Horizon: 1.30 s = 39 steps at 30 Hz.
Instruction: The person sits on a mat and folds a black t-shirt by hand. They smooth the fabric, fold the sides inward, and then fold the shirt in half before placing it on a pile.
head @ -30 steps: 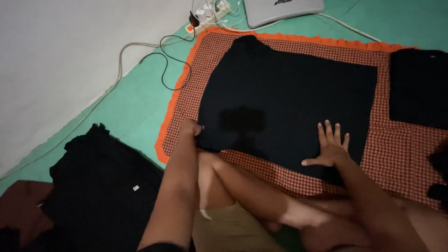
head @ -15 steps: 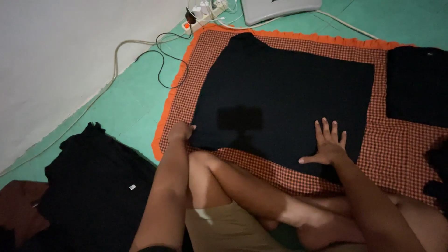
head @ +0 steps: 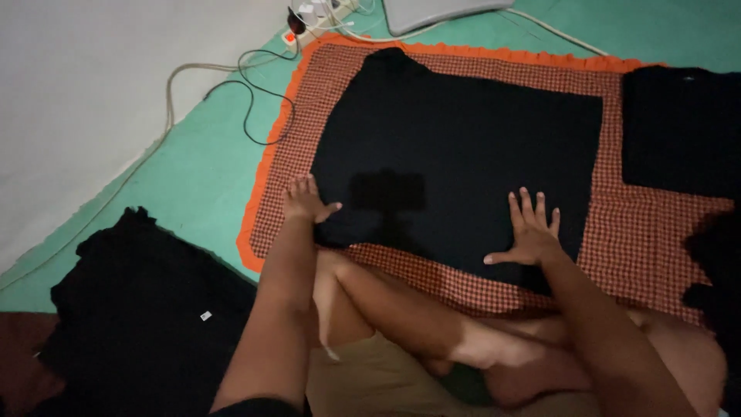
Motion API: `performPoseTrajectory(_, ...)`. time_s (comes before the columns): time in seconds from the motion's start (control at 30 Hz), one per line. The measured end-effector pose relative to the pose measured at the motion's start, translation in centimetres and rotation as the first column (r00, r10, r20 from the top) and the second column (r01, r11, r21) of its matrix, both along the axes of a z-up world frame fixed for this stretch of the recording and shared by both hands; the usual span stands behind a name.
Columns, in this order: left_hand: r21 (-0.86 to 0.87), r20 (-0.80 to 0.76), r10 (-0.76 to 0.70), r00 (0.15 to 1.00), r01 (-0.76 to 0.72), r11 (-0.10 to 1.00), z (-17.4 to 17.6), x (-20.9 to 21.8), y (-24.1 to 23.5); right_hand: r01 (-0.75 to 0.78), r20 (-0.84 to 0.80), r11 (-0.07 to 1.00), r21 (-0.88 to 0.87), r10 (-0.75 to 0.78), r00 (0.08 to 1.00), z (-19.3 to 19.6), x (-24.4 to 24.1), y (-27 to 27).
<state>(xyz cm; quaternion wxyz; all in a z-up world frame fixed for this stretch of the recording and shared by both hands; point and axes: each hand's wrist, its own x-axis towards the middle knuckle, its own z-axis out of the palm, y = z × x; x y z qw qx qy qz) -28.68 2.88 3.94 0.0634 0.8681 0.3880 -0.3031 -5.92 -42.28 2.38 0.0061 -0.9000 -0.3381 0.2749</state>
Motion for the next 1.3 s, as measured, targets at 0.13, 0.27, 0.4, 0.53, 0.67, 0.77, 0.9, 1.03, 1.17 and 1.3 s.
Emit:
performPoseTrajectory(0.13,0.070,-0.087,-0.058,0.995,0.064,0.995,1.8,0.3,-0.8,0.022,-0.003,0.999,0.044,-0.022,1.000,0.7,-0.3,-0.1)
performPoseTrajectory(0.27,0.264,-0.006,-0.461,0.887,0.446,0.855,0.2,2.6,-2.5,-0.010,0.024,0.999,0.041,0.009,1.000,0.4,-0.3,-0.3)
performPoseTrajectory(0.4,0.251,0.237,-0.839,0.490,0.804,0.540,-1.6,2.0,-6.7,-0.014,0.023,0.999,-0.032,0.015,1.000,0.2,-0.8,-0.5)
performPoseTrajectory(0.53,0.048,0.026,-0.816,0.577,0.815,0.577,-2.7,2.5,-8.8,-0.036,0.059,0.994,-0.102,0.042,0.997,0.9,-1.6,-1.1)
performPoseTrajectory(0.67,0.054,0.049,-0.877,0.478,0.875,0.480,-2.4,1.8,-8.0,0.048,0.034,0.988,-0.149,-0.043,0.998,0.7,-1.2,-3.5)
performPoseTrajectory(0.77,0.034,0.018,-0.883,0.469,0.882,0.469,-2.3,2.7,-7.6,0.185,0.010,0.962,-0.200,-0.187,0.982,0.3,0.2,-5.9)
performPoseTrajectory(0.9,-0.085,-0.072,-0.819,0.569,0.815,0.573,-0.5,3.2,-8.2,0.401,0.163,0.862,-0.310,-0.368,0.915,-1.5,1.1,-10.0)
performPoseTrajectory(1.03,-0.181,-0.070,-0.697,0.714,0.678,0.713,-3.6,5.3,-6.4,0.497,0.181,0.821,-0.281,-0.463,0.868,-1.5,2.7,-10.5)
performPoseTrajectory(1.17,-0.205,-0.048,-0.642,0.765,0.621,0.756,1.4,4.2,-10.4,0.348,0.238,0.930,-0.120,-0.314,0.919,-1.2,3.3,-7.6)
performPoseTrajectory(1.3,-0.240,0.015,-0.539,0.842,0.526,0.816,0.5,4.2,-13.2,0.163,-0.027,0.986,0.032,-0.162,0.986,-0.6,0.9,-2.4)
